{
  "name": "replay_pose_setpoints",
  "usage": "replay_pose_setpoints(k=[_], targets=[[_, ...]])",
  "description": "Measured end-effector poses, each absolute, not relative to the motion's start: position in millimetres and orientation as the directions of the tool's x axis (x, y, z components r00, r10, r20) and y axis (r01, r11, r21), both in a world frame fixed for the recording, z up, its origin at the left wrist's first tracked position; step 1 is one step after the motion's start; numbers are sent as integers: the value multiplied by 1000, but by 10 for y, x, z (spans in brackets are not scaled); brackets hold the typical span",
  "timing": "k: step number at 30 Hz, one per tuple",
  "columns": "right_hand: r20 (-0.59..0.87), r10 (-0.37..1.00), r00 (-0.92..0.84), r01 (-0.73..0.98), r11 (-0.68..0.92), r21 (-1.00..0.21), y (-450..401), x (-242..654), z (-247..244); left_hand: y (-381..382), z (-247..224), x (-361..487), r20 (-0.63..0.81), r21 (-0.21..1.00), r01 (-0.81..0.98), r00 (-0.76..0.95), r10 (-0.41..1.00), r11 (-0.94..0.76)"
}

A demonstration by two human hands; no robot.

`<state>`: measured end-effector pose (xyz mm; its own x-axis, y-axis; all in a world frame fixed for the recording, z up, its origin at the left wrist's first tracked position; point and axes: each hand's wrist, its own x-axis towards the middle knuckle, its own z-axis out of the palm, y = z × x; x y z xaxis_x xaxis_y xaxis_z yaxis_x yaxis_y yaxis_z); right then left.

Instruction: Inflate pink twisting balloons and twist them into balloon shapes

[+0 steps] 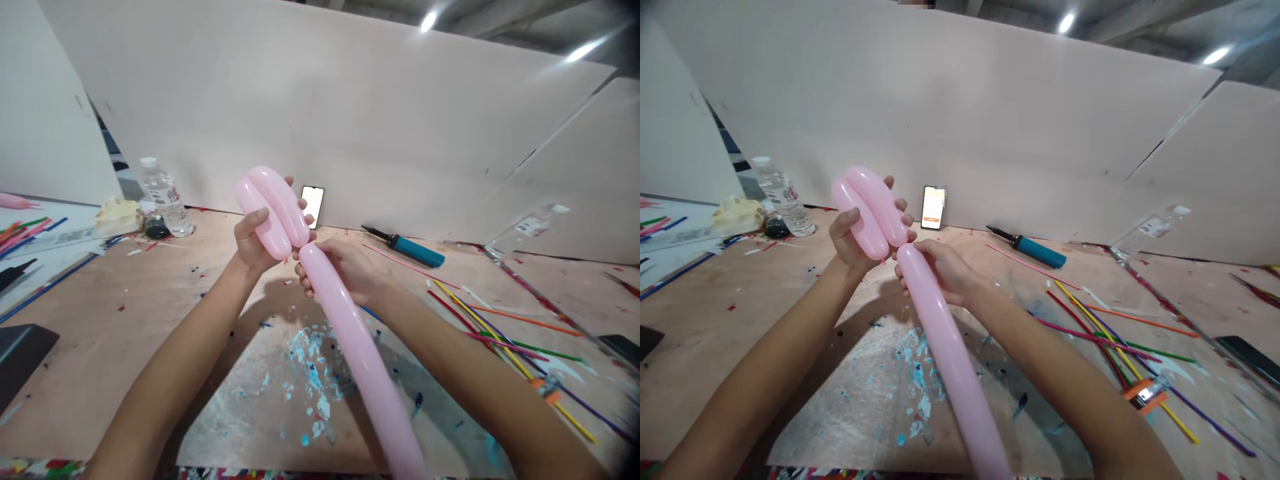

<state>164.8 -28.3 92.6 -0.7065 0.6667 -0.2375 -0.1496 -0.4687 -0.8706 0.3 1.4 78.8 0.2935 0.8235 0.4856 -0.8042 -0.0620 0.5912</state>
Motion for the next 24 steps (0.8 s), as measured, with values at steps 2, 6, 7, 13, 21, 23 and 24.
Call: replay_pose_setpoints(k=[2,6,7,13,21,23,24], targets=[[-220,669,-710,-167,-463,-871,-237,1631,834,12,776,-4,464,620,-783,312,829,-52],[-79,822,-564,-59,-136,-989,-199,1571,647,30,762,-2,404,679,-733,328,854,-40],[14,884,-468,15,23,-1000,-204,1554,601,44,755,3,385,687,-726,318,866,-39],[542,800,-258,544,584,-603,-272,1492,459,124,668,85,263,691,-721,190,946,-47],[610,723,-326,560,667,-491,-290,1522,474,102,611,166,217,701,-710,129,968,-63],[621,712,-327,559,676,-481,-277,1525,460,97,613,204,222,686,-723,110,969,-75],[623,713,-323,571,671,-472,-262,1526,452,90,604,235,229,694,-714,103,968,-89]])
